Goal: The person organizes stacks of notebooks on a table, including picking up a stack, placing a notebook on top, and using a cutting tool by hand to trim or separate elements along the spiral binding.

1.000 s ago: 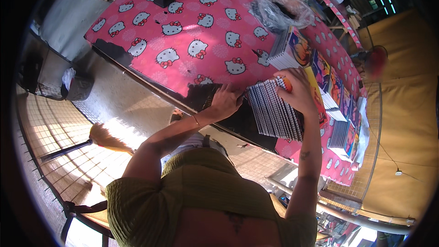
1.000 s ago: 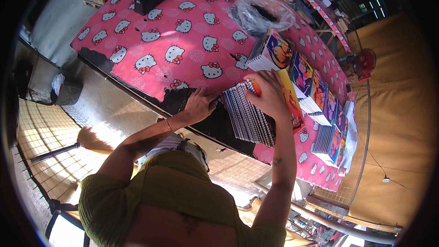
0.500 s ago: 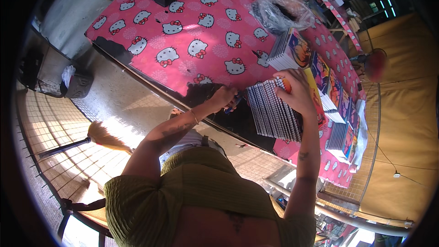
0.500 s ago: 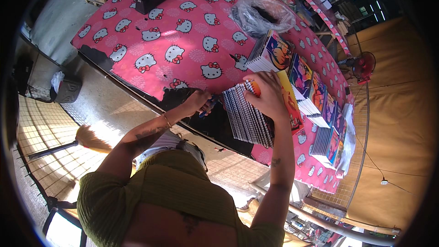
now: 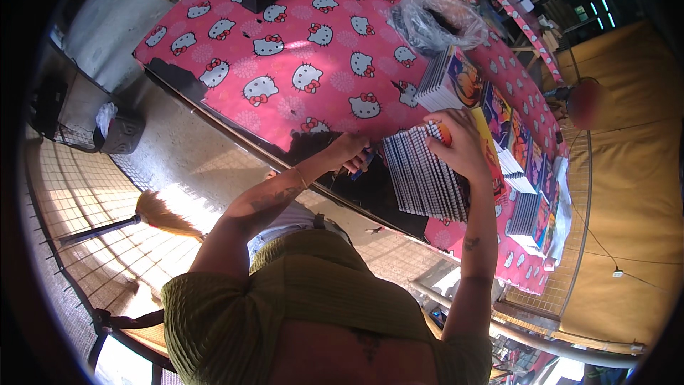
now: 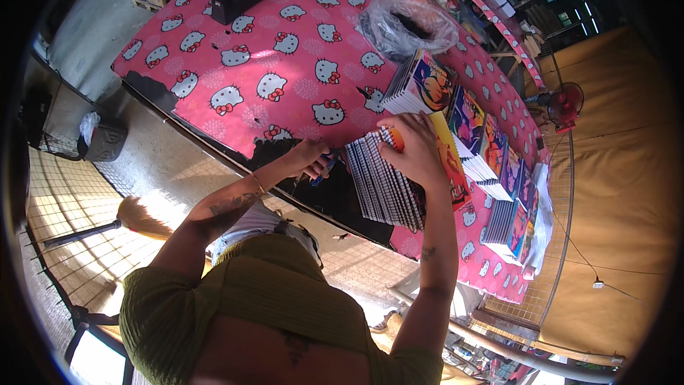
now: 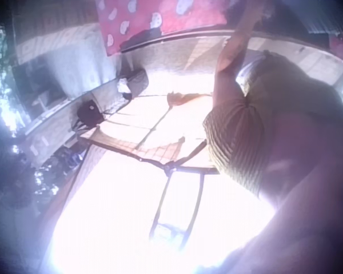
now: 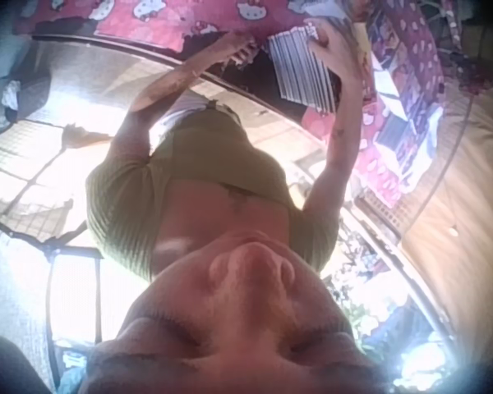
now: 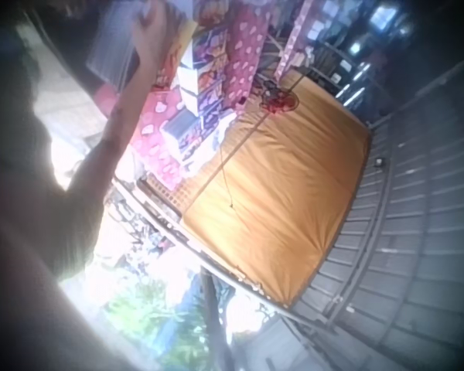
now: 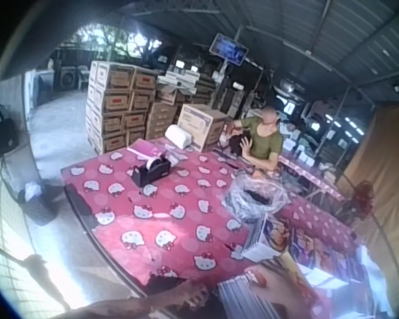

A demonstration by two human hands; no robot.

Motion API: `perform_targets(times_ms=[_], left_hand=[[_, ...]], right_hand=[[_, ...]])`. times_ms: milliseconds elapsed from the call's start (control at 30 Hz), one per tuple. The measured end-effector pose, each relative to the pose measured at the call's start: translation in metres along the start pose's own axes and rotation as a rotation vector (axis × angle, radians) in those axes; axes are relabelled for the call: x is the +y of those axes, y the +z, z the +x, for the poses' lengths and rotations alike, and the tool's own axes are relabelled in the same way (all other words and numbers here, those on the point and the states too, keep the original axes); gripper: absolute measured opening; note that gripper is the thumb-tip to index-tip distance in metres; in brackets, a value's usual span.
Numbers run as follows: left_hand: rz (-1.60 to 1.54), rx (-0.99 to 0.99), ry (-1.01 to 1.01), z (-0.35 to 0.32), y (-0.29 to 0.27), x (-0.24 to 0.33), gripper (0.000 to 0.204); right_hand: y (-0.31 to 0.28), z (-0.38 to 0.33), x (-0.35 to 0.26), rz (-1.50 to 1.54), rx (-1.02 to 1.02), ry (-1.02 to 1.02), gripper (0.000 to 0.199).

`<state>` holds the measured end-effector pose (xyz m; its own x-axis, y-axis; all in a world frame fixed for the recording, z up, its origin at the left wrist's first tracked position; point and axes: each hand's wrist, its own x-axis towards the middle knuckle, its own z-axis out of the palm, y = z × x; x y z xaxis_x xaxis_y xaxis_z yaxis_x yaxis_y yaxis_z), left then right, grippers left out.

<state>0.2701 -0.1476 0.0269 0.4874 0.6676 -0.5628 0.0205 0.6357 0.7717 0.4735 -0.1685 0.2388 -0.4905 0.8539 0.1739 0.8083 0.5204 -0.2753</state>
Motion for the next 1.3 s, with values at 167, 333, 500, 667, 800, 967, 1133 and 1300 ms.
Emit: perform_targets(times_ms=[167, 333, 500, 667, 800, 967, 1133, 1300], left_hand=[[0.334, 0.112, 0.244, 0.014, 0.001, -0.011, 0.028], [1.021, 0.541, 0.988, 0.001, 0.026, -0.022, 0.024], [0.438, -0.005, 0.164, 0.015, -0.003, -0.007, 0.029], [-0.006, -0.043, -0.028, 0.012, -0.003, -0.003, 0.032], [0.041, -0.003, 0.044, 0.015, 0.001, -0.006, 0.03], [0.478, 0.152, 0.248, 0.008, 0.009, 0.001, 0.029], [1.378, 0.682, 0.963, 0.0, 0.032, -0.025, 0.033], [1.155, 0.134, 0.325, -0.011, 0.012, 0.029, 0.034]], right_hand=[[0.0, 0.001, -0.001, 0.001, 0.003, -0.002, 0.034], [0.001, -0.003, 0.003, -0.012, 0.012, 0.002, 0.034], [0.0, 0.0, 0.0, -0.004, 0.016, -0.008, 0.033], [0.0, -0.001, 0.001, -0.012, 0.011, 0.004, 0.033], [0.0, -0.002, 0.001, -0.008, 0.002, 0.012, 0.034], [-0.001, -0.002, 0.0, -0.006, -0.007, 0.028, 0.034], [-0.001, -0.001, -0.001, -0.002, -0.015, 0.044, 0.033], [-0.008, -0.005, 0.005, 0.33, 0.159, 0.067, 0.037]])
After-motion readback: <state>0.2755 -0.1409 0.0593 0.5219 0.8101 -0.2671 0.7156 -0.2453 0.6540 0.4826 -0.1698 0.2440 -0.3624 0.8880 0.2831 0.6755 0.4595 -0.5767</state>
